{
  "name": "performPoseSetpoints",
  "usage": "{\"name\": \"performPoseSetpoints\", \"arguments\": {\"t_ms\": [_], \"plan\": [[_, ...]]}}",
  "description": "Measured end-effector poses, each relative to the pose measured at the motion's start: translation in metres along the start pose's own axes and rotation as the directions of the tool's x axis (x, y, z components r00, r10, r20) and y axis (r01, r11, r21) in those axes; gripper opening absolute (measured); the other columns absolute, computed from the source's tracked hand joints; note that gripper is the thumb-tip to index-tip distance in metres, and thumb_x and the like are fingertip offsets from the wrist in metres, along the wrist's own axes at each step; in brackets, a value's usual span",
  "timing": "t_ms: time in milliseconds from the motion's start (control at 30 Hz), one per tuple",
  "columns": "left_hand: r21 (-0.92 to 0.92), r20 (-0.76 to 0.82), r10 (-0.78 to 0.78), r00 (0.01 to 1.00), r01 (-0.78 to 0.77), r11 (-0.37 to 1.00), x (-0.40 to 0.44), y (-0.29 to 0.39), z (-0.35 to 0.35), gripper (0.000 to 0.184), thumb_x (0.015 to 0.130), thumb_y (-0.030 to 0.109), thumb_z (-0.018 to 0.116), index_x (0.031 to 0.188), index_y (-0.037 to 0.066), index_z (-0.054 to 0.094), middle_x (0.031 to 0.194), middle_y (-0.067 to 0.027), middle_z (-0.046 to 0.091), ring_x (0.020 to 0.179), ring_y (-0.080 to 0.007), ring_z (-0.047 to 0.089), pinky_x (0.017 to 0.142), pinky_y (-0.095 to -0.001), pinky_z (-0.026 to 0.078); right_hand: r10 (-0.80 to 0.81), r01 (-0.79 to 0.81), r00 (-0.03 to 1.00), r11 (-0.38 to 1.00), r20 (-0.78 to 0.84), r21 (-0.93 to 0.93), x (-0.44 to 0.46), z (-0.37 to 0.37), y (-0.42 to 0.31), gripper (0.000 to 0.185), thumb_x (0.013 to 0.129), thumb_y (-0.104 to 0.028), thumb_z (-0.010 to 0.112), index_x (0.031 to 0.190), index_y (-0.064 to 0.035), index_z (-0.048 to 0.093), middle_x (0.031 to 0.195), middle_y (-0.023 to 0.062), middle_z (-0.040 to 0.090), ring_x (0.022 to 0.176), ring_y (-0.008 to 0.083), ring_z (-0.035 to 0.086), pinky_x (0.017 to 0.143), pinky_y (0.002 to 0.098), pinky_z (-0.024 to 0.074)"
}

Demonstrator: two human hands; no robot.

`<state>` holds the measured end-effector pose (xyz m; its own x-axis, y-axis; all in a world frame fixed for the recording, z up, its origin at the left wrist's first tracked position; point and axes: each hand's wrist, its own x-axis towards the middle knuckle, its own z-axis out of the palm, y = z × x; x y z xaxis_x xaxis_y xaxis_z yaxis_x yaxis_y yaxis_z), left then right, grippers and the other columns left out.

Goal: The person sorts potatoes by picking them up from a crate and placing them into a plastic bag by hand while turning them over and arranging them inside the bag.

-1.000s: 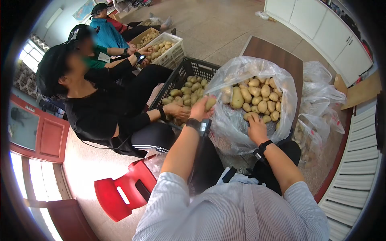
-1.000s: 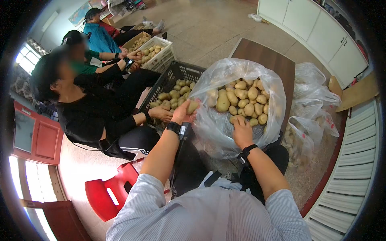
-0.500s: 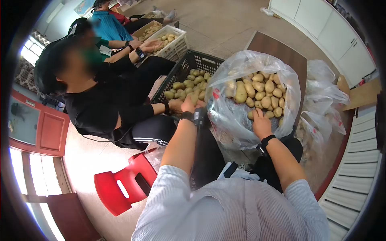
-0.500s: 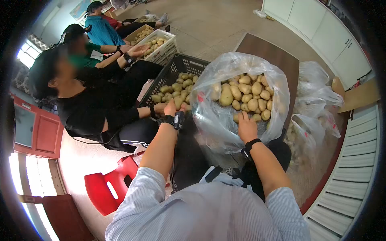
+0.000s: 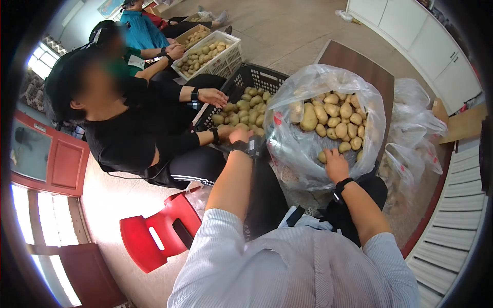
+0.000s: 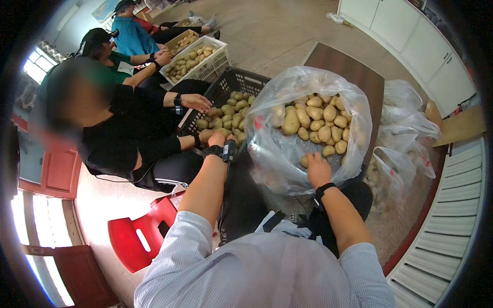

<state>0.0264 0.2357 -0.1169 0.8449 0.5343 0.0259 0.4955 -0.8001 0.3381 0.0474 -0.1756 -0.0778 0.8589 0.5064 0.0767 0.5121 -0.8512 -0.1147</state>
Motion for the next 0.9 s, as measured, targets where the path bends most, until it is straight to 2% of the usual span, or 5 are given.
{"name": "performPoseSetpoints", "arguments": {"t_ms": [267,300,367,700,900], "plan": [[-0.073,0.142,-0.083,0.986,0.094,0.993,-0.002,0.012,-0.01,0.039,0.084,0.036,0.066,0.09,-0.002,0.066,0.09,-0.0214,0.068,0.081,-0.0375,0.069,0.068,-0.0441,0.057,0.11,-0.119,0.989,0.989,0.1,0.089,-0.007,-0.002,0.003,0.044,0.082,-0.011,0.059,0.126,-0.0146,0.056,0.116,0.0164,0.056,0.09,0.0395,0.063,0.078,0.0485,0.0533],[-0.419,0.218,-0.221,0.951,0.295,0.859,0.002,0.015,-0.003,0.034,0.087,0.03,0.063,0.092,-0.004,0.063,0.09,-0.0217,0.067,0.081,-0.037,0.07,0.066,-0.0448,0.058,0.134,-0.152,0.983,0.977,0.124,0.148,-0.008,-0.004,0.003,0.046,0.081,-0.013,0.061,0.127,-0.0132,0.055,0.114,0.0176,0.056,0.093,0.0402,0.063,0.08,0.0492,0.0522],[-0.828,0.56,-0.442,0.7,0.476,-0.296,0.013,0.025,0.009,0.023,0.092,0.017,0.056,0.095,-0.006,0.058,0.092,-0.0223,0.064,0.08,-0.0359,0.07,0.061,-0.0464,0.06,0.176,-0.204,0.973,0.958,0.151,0.201,-0.009,-0.009,0.003,0.048,0.08,-0.015,0.062,0.127,-0.0118,0.054,0.113,0.0187,0.057,0.095,0.0409,0.062,0.083,0.0499,0.0511],[-0.78,0.622,0.0,0.783,0.62,0.091,-0.017,0.09,-0.037,0.031,0.095,0.027,0.058,0.115,0.005,0.05,0.103,-0.0103,0.056,0.079,-0.0284,0.063,0.064,-0.0404,0.055,0.33,-0.297,0.941,0.695,0.077,0.654,0.015,-0.013,-0.002,0.057,0.082,-0.033,0.069,0.126,-0.002,0.051,0.114,0.0259,0.062,0.11,0.0419,0.059,0.092,0.0453,0.0474],[-0.724,0.681,0.166,0.713,0.622,0.298,-0.036,0.122,-0.06,0.049,0.092,0.036,0.064,0.128,0.006,0.048,0.112,-0.0125,0.059,0.078,-0.0254,0.065,0.065,-0.0368,0.051,0.157,-0.466,0.884,0.22,0.44,0.857,0.033,-0.036,-0.032,0.048,0.087,-0.038,0.069,0.111,0.0009,0.055,0.083,0.0076,0.06,0.069,0.0186,0.059,0.057,0.0323,0.0462]]}}
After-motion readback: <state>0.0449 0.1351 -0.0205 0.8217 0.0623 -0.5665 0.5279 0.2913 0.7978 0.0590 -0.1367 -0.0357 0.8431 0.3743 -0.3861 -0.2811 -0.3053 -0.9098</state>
